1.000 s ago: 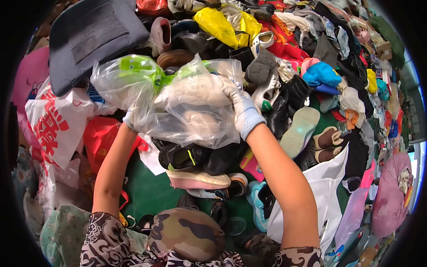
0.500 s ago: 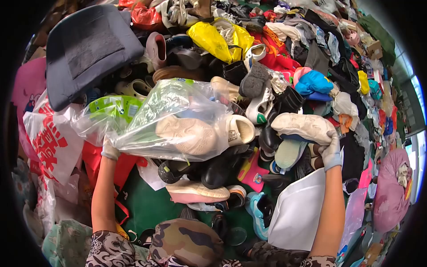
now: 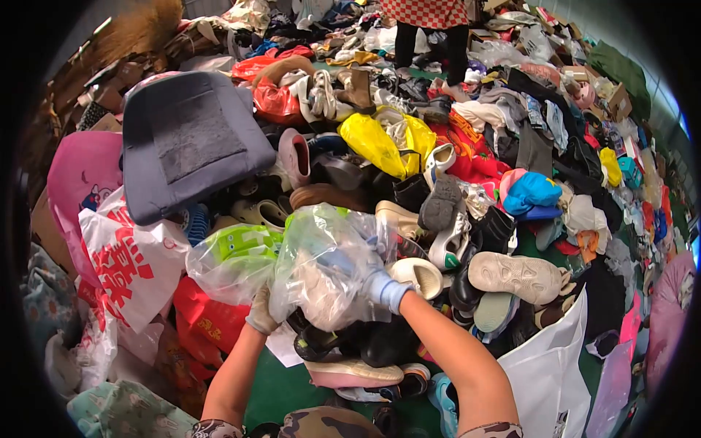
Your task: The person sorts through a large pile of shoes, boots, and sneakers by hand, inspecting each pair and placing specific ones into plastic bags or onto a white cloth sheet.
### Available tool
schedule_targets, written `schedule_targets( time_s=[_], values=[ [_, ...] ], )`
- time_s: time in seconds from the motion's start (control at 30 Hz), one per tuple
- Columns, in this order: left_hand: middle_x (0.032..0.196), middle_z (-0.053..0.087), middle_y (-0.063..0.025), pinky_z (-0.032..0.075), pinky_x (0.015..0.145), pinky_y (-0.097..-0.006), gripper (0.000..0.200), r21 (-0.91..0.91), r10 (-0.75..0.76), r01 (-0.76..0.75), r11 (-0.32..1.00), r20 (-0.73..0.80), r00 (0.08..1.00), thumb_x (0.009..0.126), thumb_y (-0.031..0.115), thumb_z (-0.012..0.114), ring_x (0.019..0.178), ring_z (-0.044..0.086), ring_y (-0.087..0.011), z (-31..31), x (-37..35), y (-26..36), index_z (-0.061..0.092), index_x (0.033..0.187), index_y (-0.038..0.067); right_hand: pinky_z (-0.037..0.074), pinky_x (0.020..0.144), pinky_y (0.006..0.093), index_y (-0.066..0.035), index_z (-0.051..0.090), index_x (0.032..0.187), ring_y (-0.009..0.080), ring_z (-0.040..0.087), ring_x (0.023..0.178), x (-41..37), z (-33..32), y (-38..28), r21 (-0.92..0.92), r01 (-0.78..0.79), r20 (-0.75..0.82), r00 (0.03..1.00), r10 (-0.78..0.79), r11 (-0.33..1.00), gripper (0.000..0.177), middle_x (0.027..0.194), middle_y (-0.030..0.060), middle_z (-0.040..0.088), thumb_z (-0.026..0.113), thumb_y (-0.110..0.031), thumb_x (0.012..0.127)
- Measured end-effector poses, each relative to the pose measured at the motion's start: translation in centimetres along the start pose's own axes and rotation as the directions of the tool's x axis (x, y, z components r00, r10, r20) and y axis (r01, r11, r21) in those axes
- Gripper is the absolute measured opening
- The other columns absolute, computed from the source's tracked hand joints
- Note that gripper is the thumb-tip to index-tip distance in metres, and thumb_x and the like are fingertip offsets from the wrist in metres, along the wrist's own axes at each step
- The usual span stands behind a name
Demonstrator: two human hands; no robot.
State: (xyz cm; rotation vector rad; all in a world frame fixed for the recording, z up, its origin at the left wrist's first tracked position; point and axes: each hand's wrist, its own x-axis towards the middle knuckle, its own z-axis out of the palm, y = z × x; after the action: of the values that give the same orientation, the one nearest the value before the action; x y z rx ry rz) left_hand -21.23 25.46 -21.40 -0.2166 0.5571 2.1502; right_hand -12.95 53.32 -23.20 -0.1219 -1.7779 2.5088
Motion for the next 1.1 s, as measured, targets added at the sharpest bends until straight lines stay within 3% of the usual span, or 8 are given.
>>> schedule_targets(
  time_s=[0.07, 0.1, 0.27, 0.4, 0.7, 0.83, 0.93, 1.1],
  values=[
    [0.134, 0.046, -0.0133, 0.037, 0.104, -0.0416, 0.046, 0.014, 0.007, -0.011, 1.000, 0.260, 0.966, 0.096, 0.031, 0.037, 0.121, 0.045, -0.0276, 2.2, -1.5, -0.4, 0.040, 0.135, 0.006, 0.035, 0.100, 0.0377, -0.006, 0.043, 0.128, 0.0286, 0.045, 0.113, -4.4, 5.0, -5.3, -0.547, 0.213, 0.248, 0.965, -0.087, 0.810, 0.073, 0.125, 0.0146, 0.046, 0.070, -0.044, 0.071],
    [0.136, 0.044, -0.0138, 0.036, 0.105, -0.0408, 0.046, 0.082, 0.103, -0.131, 0.988, 0.286, 0.953, 0.096, 0.029, 0.036, 0.123, 0.044, -0.0270, 1.3, -0.4, -0.9, 0.038, 0.135, 0.006, 0.033, 0.103, 0.0409, -0.006, 0.040, 0.131, 0.0332, 0.044, 0.117, -7.0, 7.4, -7.9, -0.837, 0.439, 0.461, 0.887, -0.011, 0.326, 0.080, 0.130, 0.0184, 0.044, 0.070, -0.046, 0.069],
    [0.133, 0.046, -0.0153, 0.039, 0.103, -0.0411, 0.047, -0.148, 0.125, -0.107, 0.983, 0.120, 0.985, 0.095, 0.030, 0.037, 0.120, 0.046, -0.0275, 4.6, -0.8, -3.8, 0.040, 0.133, 0.003, 0.027, 0.107, 0.0414, -0.004, 0.040, 0.133, 0.0356, 0.040, 0.124, -10.8, 11.8, -8.2, -0.938, 0.325, 0.335, 0.939, 0.075, 0.119, 0.072, 0.133, 0.0195, 0.042, 0.059, -0.046, 0.078],
    [0.119, 0.058, -0.0111, 0.047, 0.092, -0.0395, 0.046, 0.075, 0.244, -0.238, 0.968, -0.090, 0.966, 0.093, 0.041, 0.049, 0.105, 0.058, -0.0275, 3.8, 0.3, -3.1, 0.053, 0.123, 0.006, 0.038, 0.099, 0.0388, -0.003, 0.038, 0.132, 0.0318, 0.044, 0.121, -11.3, 11.0, -10.7, -0.661, 0.141, -0.219, 0.904, -0.368, 0.737, 0.071, 0.131, 0.0170, 0.045, 0.068, -0.035, 0.076],
    [0.096, 0.067, -0.0068, 0.049, 0.073, -0.0253, 0.024, 0.868, 0.506, -0.349, 0.354, 0.136, 0.852, 0.085, 0.005, 0.060, 0.081, 0.062, -0.0128, 11.2, -3.7, -7.3, 0.064, 0.108, -0.001, 0.027, 0.106, 0.0456, -0.009, 0.034, 0.138, 0.0299, 0.038, 0.127, -9.6, 7.8, -16.5, -0.963, 0.237, 0.202, 0.949, -0.243, 0.125, 0.081, 0.136, 0.0130, 0.041, 0.073, -0.034, 0.072],
    [0.094, 0.067, -0.0094, 0.050, 0.070, -0.0277, 0.019, 0.847, 0.447, -0.523, -0.094, 0.505, 0.738, 0.083, 0.006, 0.063, 0.079, 0.062, -0.0138, 11.7, -3.7, -5.2, 0.065, 0.101, -0.001, 0.034, 0.102, 0.0415, -0.009, 0.036, 0.136, 0.0259, 0.042, 0.122, -10.1, 5.9, -17.3, -0.709, 0.248, 0.017, 0.942, -0.335, 0.660, 0.078, 0.132, 0.0116, 0.045, 0.075, -0.029, 0.072],
    [0.102, 0.065, -0.0118, 0.054, 0.073, -0.0348, 0.026, 0.440, 0.548, -0.425, 0.791, -0.202, 0.812, 0.092, 0.020, 0.052, 0.086, 0.065, -0.0213, 8.1, -1.8, -1.6, 0.059, 0.109, 0.001, 0.040, 0.098, 0.0375, -0.008, 0.039, 0.135, 0.0219, 0.046, 0.118, -11.9, 3.5, -18.2, -0.194, 0.246, -0.203, 0.937, -0.285, 0.949, 0.076, 0.127, 0.0103, 0.048, 0.077, -0.024, 0.071],
    [0.107, 0.061, -0.0168, 0.050, 0.087, -0.0425, 0.043, -0.025, 0.160, -0.166, 0.986, -0.177, 0.971, 0.094, 0.039, 0.046, 0.098, 0.059, -0.0309, 5.5, -2.0, -2.7, 0.053, 0.114, 0.001, 0.041, 0.096, 0.0332, -0.007, 0.046, 0.125, 0.0196, 0.052, 0.110, -13.7, -0.2, -16.5, -0.616, 0.084, -0.032, 0.991, -0.131, 0.783, 0.066, 0.119, 0.0091, 0.054, 0.078, -0.022, 0.070]
  ],
)
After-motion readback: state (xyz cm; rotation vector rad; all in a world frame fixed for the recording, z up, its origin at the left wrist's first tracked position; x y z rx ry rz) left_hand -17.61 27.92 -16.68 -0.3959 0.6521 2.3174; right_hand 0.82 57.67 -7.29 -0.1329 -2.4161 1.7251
